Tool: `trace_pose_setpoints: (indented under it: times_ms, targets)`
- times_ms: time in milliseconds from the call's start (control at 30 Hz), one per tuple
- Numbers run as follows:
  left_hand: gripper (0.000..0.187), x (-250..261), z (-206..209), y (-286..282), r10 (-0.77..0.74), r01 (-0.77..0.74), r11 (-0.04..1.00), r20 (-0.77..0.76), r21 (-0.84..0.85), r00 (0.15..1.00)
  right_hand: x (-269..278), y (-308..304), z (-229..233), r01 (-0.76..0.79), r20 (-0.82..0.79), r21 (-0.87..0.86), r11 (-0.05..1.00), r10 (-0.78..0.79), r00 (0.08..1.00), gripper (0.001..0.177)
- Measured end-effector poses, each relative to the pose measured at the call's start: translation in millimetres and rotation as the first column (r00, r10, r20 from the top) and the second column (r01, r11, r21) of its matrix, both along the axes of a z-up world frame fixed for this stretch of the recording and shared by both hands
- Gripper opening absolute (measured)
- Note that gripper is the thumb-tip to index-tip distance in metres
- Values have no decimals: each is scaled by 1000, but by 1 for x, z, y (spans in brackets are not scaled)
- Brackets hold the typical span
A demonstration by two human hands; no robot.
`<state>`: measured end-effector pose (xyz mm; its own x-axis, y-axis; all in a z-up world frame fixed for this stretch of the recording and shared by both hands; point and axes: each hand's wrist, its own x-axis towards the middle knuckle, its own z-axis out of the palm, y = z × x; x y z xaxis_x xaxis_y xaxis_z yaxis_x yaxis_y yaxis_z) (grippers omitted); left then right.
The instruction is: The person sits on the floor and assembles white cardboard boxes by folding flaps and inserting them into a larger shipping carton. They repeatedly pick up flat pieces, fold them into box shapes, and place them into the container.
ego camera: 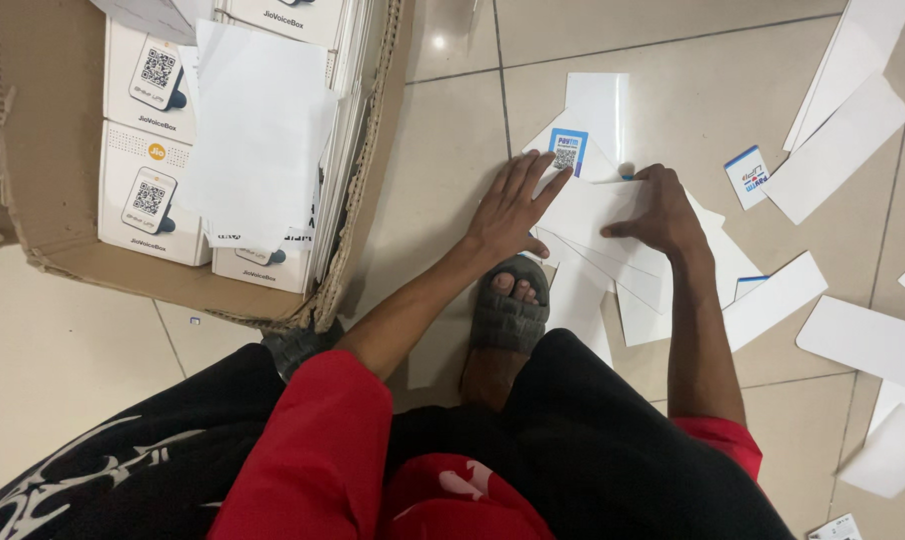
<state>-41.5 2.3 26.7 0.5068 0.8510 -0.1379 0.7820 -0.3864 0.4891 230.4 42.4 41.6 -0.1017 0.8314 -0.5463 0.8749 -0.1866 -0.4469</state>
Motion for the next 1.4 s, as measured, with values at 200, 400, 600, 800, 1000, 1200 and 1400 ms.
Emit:
trace_pose_setpoints:
  times_ms: [200, 400, 600, 800, 1000, 1200, 1400]
  targets:
    - [118, -1, 0, -3, 51, -51, 998, 1, 46, 999, -5, -3, 20, 35, 34, -46, 998, -34, 999, 93]
    - [111, 0, 19, 33, 208, -219, 974, 145, 66, 967, -12, 12, 31, 153, -82, 217, 964, -138, 987, 73]
    - [97, -23, 52, 81, 332, -401, 913, 429, 79, 840, -24, 28, 70, 148, -190, 619, 772, -36, 981, 57]
    - [76, -48, 72, 97, 350, -460, 887, 591, 41, 727, -25, 49, 100, 142, -201, 699, 701, 2, 980, 48]
    - [77, -53, 59, 107, 574, -484, 803, 674, -349, 465, -14, 71, 146, -169, 73, 856, 489, 209, 975, 42]
    - [35, -58, 8, 93, 547, -448, 804, 783, -392, 296, -35, 48, 142, -169, 79, 768, 618, 171, 982, 40]
    - [29, -64, 1, 75, 489, -453, 827, 825, -334, 283, -54, 35, 104, 9, -115, 813, 582, 146, 983, 78]
